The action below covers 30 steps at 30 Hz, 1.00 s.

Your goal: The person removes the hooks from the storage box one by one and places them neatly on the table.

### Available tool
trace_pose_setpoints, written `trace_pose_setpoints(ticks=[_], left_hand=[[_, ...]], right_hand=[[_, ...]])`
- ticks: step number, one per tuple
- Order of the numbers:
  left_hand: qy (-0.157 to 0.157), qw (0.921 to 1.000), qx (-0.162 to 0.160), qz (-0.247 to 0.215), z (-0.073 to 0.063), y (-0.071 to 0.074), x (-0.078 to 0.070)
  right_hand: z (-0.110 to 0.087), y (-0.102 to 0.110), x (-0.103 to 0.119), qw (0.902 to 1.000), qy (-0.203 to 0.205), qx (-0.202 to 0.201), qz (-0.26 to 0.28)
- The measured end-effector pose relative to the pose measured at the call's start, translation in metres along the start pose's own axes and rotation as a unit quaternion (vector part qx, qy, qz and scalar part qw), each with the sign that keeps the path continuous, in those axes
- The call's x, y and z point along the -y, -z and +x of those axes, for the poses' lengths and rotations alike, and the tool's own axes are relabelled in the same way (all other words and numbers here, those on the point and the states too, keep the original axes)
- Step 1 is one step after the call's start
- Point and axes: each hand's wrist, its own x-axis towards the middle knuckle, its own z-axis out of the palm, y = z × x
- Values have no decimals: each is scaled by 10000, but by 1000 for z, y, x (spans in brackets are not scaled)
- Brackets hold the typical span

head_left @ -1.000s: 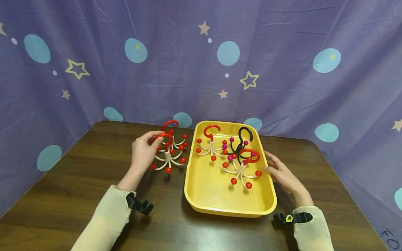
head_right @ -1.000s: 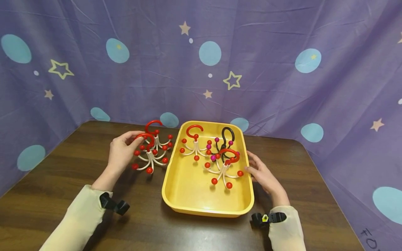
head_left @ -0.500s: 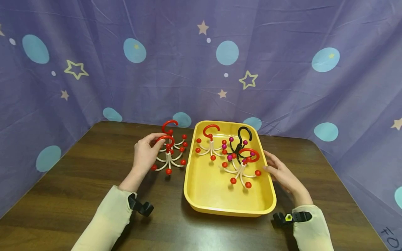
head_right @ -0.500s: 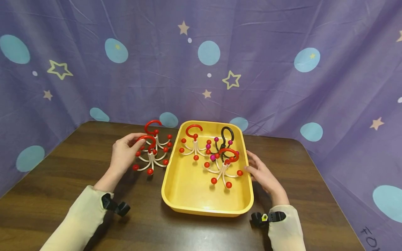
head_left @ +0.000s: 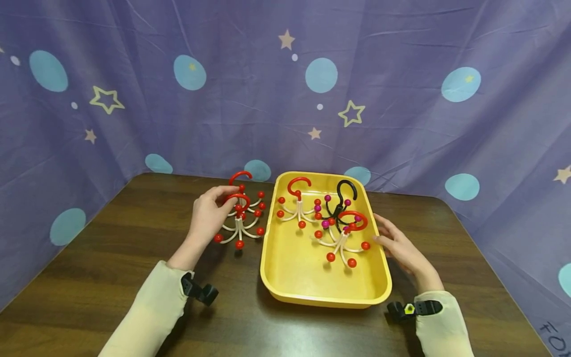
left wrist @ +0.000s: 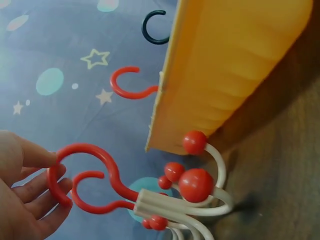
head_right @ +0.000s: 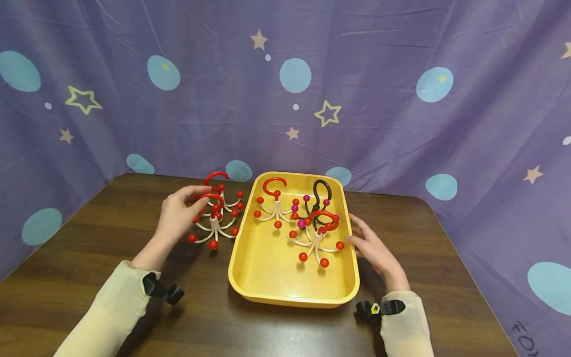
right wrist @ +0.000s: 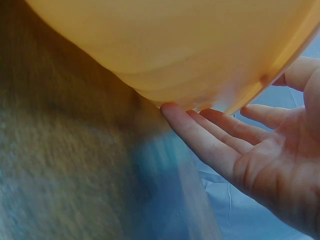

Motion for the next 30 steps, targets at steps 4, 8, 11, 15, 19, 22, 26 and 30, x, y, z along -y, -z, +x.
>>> trace_pose_setpoints(ticks=[4,8,11,15,19,22,26,30], left_hand=[[-153,9999,-47,-50,4,1,-9],[-155,9999,-23,-16,7,0,-18],[-177,9998,31,-116,9,-3,-25],[-319,9992,65,-253,12,-8,-36],[-572,9978,163,-305,16,-14,-48],[-728,9963,248,-395,17,-18,-58],[-901,9940,383,-488,19,-24,-70],[-1014,9922,575,-451,20,-30,-80]], right_hand=[[-1,0,0,10000,-1,-18,18],[-3,1,2,10000,23,-4,43],[-4,0,3,9999,51,9,86],[-3,0,3,10000,57,17,75],[-3,0,4,10000,41,8,16],[-3,0,4,10000,48,0,1],[-3,0,4,10000,61,-3,-11],[-3,1,3,10000,54,13,-26]])
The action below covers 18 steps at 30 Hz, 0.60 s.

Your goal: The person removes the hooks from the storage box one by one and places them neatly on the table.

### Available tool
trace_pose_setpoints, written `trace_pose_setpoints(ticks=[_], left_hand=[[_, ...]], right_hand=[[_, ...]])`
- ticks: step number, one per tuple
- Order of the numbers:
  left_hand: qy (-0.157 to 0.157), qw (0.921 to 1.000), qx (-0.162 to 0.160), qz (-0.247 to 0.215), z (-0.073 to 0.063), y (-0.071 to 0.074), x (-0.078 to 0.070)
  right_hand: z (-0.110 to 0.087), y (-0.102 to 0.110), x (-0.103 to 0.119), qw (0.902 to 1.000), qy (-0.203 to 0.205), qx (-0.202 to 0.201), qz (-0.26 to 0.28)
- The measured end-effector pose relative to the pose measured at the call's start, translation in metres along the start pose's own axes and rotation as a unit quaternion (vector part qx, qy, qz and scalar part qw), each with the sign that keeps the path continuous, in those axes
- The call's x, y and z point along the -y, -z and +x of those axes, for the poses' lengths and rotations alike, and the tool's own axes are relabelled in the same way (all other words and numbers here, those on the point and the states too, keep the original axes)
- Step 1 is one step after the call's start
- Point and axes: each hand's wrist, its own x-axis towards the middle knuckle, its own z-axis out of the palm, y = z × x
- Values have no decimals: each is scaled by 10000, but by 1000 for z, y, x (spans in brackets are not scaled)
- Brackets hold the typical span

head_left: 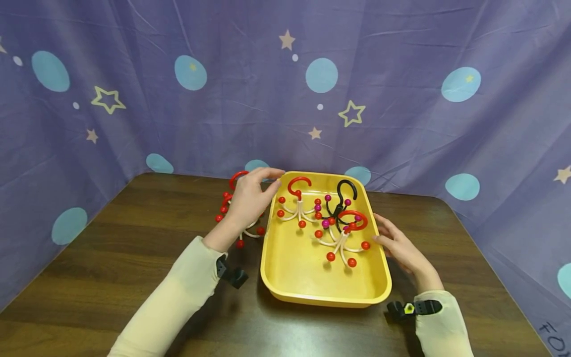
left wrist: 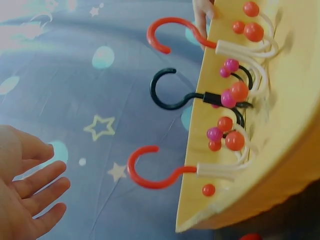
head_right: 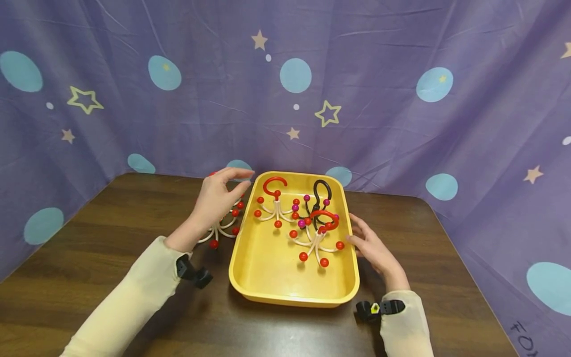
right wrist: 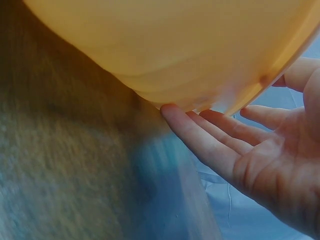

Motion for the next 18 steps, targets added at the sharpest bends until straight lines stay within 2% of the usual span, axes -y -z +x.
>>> trace_pose_setpoints(ticks=[6,13,18], left_hand=[[-41,9997,217,-89,4,-11,-14],[-248,9991,309,-151,4,-33,-25],[-278,9983,480,-178,4,-45,-34]], right_hand=[[1,0,-1,10000,-20,10,61],[1,0,-2,10000,18,27,86],[2,0,-2,10000,-33,-9,58]])
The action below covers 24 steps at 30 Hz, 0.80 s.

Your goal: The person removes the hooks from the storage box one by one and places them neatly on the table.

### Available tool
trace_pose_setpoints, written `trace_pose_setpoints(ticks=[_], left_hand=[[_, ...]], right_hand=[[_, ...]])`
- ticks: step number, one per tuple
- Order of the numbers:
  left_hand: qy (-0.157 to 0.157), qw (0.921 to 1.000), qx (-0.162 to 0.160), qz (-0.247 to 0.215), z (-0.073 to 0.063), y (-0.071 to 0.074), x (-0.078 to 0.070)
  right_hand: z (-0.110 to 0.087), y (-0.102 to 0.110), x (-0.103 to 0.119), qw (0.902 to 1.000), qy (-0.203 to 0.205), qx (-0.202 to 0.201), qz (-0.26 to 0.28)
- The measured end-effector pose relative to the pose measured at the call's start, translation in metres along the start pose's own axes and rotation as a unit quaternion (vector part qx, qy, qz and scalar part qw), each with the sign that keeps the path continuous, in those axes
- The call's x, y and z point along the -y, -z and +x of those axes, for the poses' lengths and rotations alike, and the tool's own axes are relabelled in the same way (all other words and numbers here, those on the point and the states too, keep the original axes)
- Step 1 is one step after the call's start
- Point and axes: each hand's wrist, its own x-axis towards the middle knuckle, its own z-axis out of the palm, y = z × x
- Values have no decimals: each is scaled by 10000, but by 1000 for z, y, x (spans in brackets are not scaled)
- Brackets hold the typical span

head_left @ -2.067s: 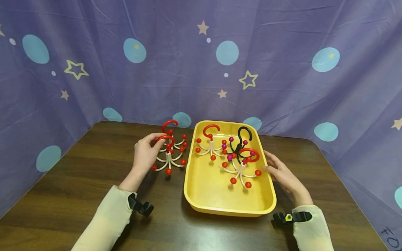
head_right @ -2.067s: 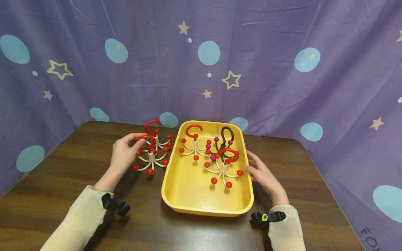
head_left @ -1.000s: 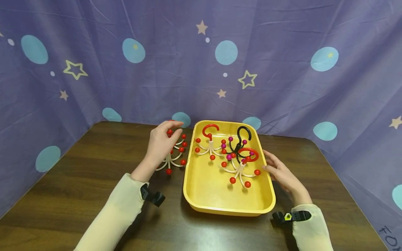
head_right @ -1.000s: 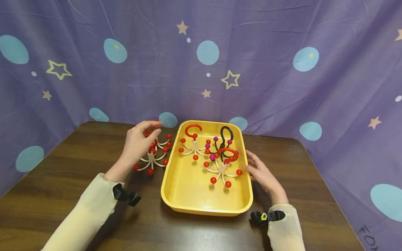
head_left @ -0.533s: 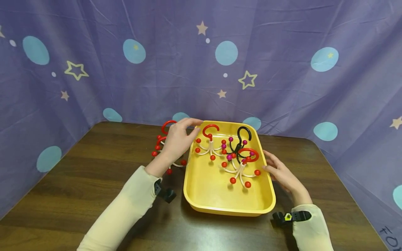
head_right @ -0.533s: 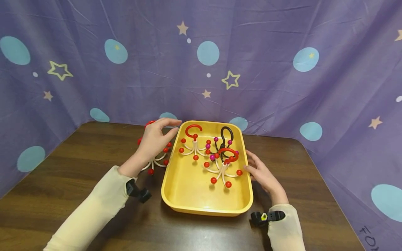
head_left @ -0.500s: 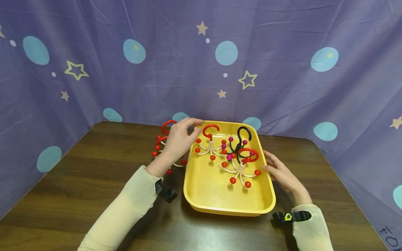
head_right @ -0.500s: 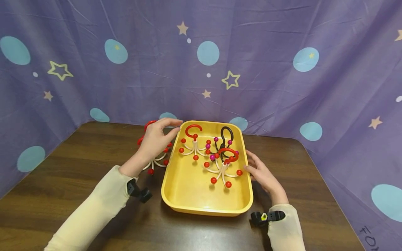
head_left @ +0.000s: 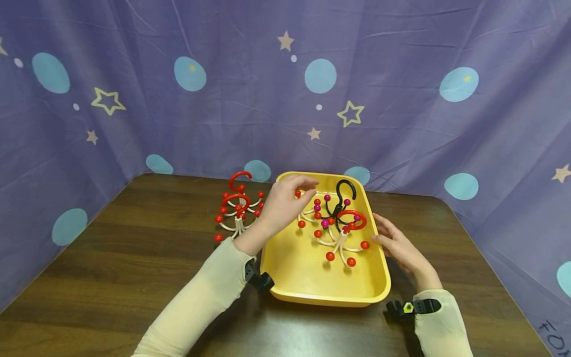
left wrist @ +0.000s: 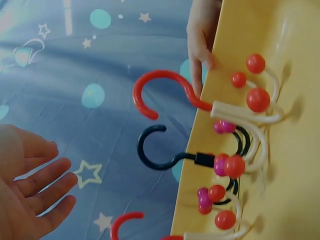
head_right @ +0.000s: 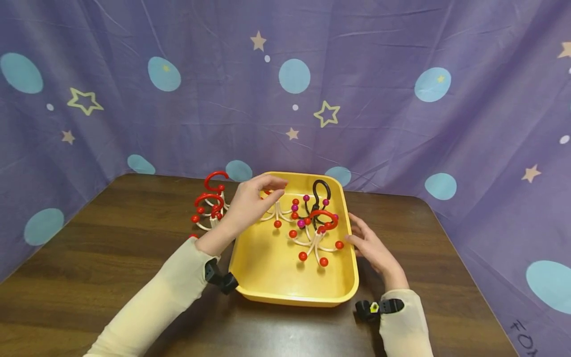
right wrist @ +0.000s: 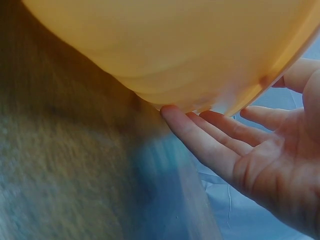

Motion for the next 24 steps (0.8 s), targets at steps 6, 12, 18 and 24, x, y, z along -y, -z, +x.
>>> trace_pose_setpoints(ticks=[6,12,18,24], left_hand=[[-4,9996,230,-168,2,-16,-8],[-15,9988,492,-26,5,-30,-15],[8,9973,729,-128,8,-46,-19],[-56,9940,1086,-146,9,-61,-22]], right_hand=[[1,0,-1,10000,5,-7,14],[-1,0,1,10000,9,33,59],[-1,0,2,9999,6,70,119],[-1,1,1,9999,22,65,139]])
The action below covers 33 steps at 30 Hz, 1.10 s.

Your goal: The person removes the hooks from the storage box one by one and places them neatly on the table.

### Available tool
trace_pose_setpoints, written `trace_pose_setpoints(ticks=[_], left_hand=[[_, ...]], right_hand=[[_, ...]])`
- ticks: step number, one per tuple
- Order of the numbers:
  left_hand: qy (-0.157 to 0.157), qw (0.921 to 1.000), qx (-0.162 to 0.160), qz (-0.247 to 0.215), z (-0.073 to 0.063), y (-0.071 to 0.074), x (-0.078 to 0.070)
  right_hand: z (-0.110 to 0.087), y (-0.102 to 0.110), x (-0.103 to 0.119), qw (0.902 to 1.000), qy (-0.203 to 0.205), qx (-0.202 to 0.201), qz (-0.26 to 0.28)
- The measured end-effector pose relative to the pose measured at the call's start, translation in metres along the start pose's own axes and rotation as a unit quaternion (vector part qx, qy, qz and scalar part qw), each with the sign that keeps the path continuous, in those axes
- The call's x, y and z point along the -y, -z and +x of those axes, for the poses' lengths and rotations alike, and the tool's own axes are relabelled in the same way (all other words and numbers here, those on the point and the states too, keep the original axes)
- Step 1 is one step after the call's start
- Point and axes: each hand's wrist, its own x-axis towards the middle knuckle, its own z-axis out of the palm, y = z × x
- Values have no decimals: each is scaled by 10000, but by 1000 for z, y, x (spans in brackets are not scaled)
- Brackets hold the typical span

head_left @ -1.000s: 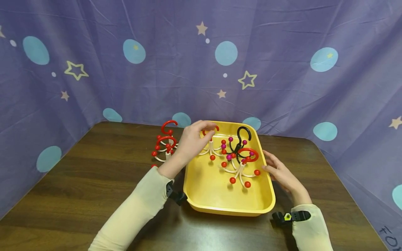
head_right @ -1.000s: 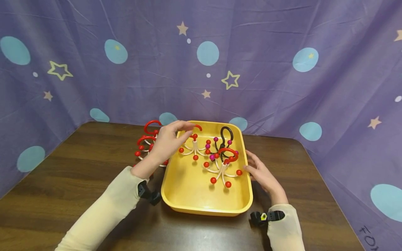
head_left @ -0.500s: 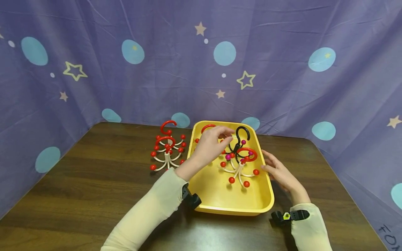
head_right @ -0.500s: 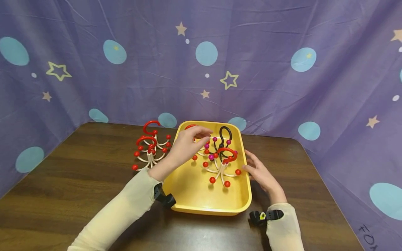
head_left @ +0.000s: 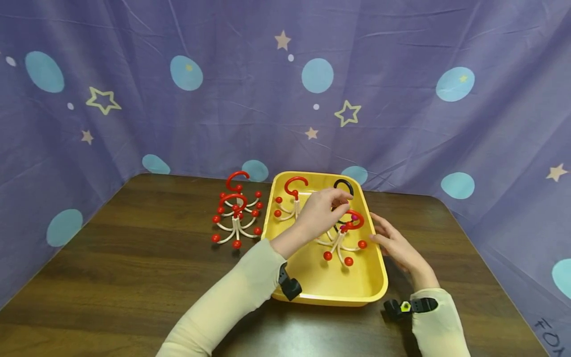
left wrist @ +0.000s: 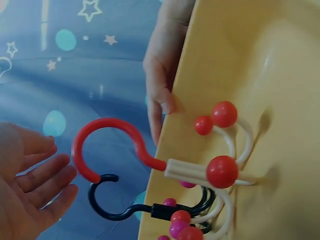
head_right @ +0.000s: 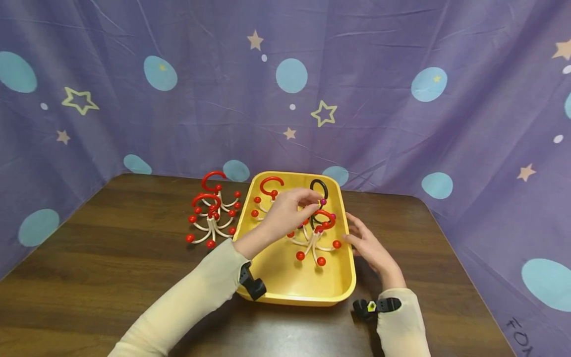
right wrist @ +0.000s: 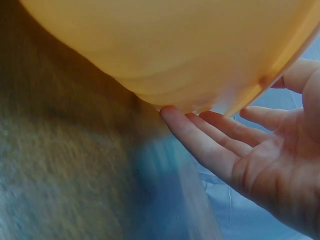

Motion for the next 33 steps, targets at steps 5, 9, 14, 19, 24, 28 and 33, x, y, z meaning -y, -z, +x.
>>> trace_pose_setpoints(ticks=[5,9,14,19,24,28,33], left_hand=[[130,9991,375,178,0,-7,-2],[234,9970,656,352,2,-9,-5],[279,9925,922,750,5,-13,-8],[281,9911,918,924,6,-14,-9],[271,9924,824,870,6,-15,-8],[229,9932,764,842,5,-14,-7],[192,9936,707,862,5,-11,-7]], right_hand=[[0,0,0,10000,16,12,10],[1,0,-1,10000,43,28,31],[0,1,-2,10000,59,62,36],[0,1,-1,9999,67,77,51],[0,1,-1,9999,62,90,70],[-1,1,-1,9999,68,95,59],[1,1,-2,9999,50,85,70]])
